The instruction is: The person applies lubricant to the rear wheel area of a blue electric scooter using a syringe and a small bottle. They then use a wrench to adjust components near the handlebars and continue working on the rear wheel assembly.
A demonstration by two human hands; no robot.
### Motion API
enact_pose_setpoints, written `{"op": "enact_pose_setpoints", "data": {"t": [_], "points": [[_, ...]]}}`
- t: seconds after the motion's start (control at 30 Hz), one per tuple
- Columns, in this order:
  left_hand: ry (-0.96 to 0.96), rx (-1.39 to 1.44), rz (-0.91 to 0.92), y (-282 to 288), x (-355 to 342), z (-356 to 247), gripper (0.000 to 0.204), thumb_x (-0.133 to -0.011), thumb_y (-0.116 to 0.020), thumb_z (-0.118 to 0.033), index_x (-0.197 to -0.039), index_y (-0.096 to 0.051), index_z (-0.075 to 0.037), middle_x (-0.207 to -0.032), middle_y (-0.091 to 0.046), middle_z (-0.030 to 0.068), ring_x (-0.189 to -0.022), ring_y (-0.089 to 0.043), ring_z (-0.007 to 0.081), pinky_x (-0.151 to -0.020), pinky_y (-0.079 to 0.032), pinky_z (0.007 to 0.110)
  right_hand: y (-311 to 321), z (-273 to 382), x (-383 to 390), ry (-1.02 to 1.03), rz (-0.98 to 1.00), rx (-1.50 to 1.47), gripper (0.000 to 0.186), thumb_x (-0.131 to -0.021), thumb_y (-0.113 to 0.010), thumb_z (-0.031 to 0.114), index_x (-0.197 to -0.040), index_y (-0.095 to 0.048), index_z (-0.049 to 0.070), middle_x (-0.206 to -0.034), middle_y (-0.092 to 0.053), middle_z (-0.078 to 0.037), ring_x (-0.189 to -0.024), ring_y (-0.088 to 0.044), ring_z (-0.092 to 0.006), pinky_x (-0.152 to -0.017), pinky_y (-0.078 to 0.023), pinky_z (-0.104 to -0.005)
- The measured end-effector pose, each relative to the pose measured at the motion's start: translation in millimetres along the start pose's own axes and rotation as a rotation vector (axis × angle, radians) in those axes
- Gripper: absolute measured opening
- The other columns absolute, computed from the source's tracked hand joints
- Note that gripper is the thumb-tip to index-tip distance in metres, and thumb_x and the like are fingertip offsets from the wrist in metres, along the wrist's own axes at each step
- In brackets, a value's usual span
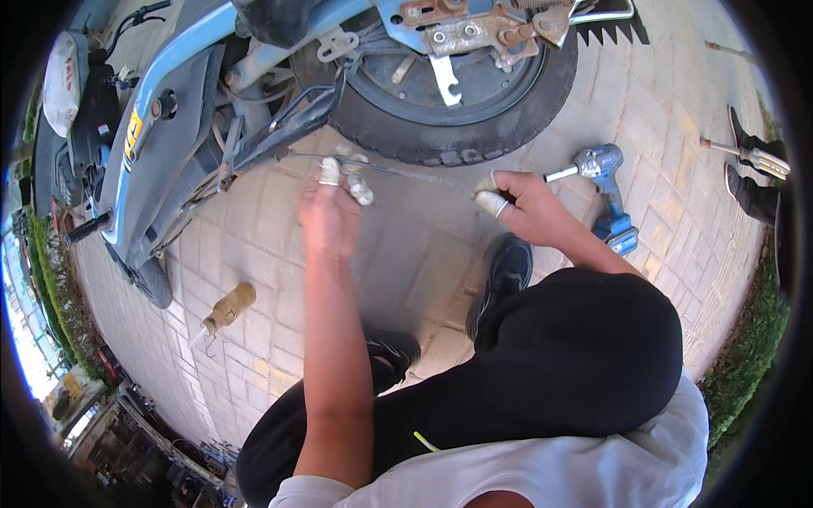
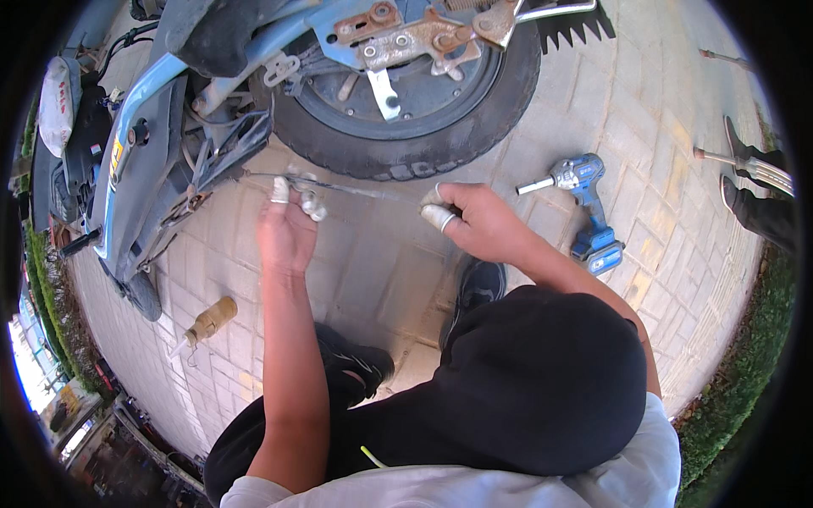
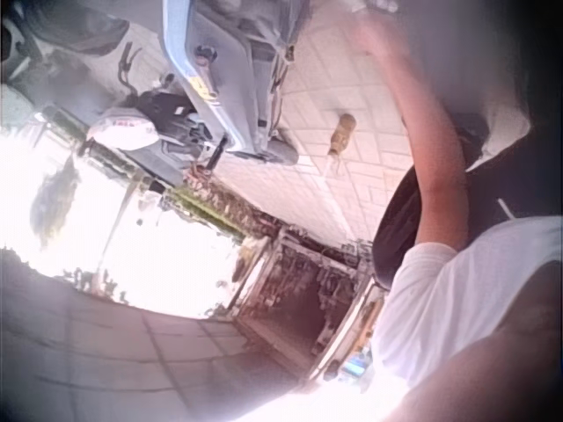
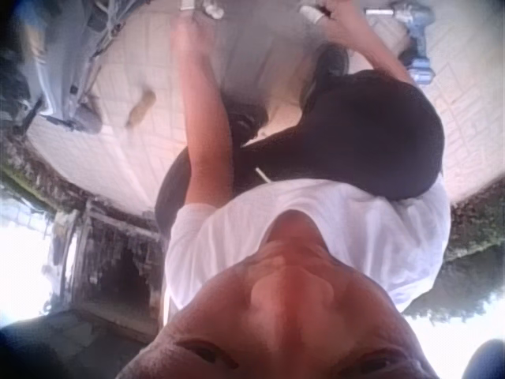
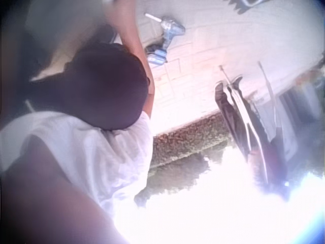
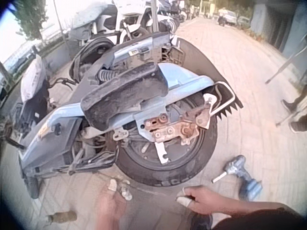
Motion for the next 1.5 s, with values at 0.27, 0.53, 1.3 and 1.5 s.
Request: {"op": "enact_pose_setpoints", "data": {"t": [0.27,0.53,1.3,1.5], "points": [[-0.01,-0.032,0.115,-26,12,33,0.036,-0.102,-0.054,-0.029,-0.129,-0.055,-0.005,-0.102,-0.065,0.0088,-0.081,-0.057,0.0159,-0.068,-0.047,0.032,-2,23,1,0.029,0.039,-0.004,0.018,-0.092,-0.063,0.017,-0.097,-0.063,0.0,-0.078,-0.062,-0.016,-0.069,-0.058,-0.0253,-0.067,-0.048,-0.0386],[-0.126,0.215,0.228,-78,-2,26,0.028,-0.101,-0.055,-0.02,-0.126,-0.051,-0.007,-0.103,-0.063,0.0097,-0.083,-0.058,0.0159,-0.065,-0.048,0.031,70,120,-21,0.098,0.208,0.316,0.019,-0.091,-0.06,0.018,-0.097,-0.063,0.0,-0.083,-0.063,-0.017,-0.078,-0.061,-0.027,-0.073,-0.048,-0.0404],[0.142,0.603,-0.051,-126,30,36,0.045,-0.105,-0.042,-0.044,-0.072,-0.042,-0.013,-0.064,-0.047,0.0014,-0.054,-0.044,0.0139,-0.052,-0.038,0.029,-9,137,33,-0.12,-0.118,0.524,0.033,-0.1,-0.05,0.028,-0.09,-0.055,-0.003,-0.086,-0.061,-0.025,-0.081,-0.06,-0.0407,-0.074,-0.046,-0.0482],[0.076,0.516,-0.157,-140,48,37,0.048,-0.105,-0.041,-0.046,-0.069,-0.038,-0.014,-0.057,-0.04,-0.0007,-0.05,-0.041,0.0136,-0.05,-0.036,0.03,-13,122,28,-0.027,-0.081,0.337,0.033,-0.101,-0.049,0.029,-0.093,-0.055,-0.002,-0.087,-0.061,-0.025,-0.082,-0.058,-0.0405,-0.076,-0.045,-0.0473]]}}
Point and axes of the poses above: each hand's wrist, its own x-axis away from the middle knuckle, its own y-axis out of the back of the hand, z = x × y, the point moved 4 cm from there along -x, towards the middle knuckle
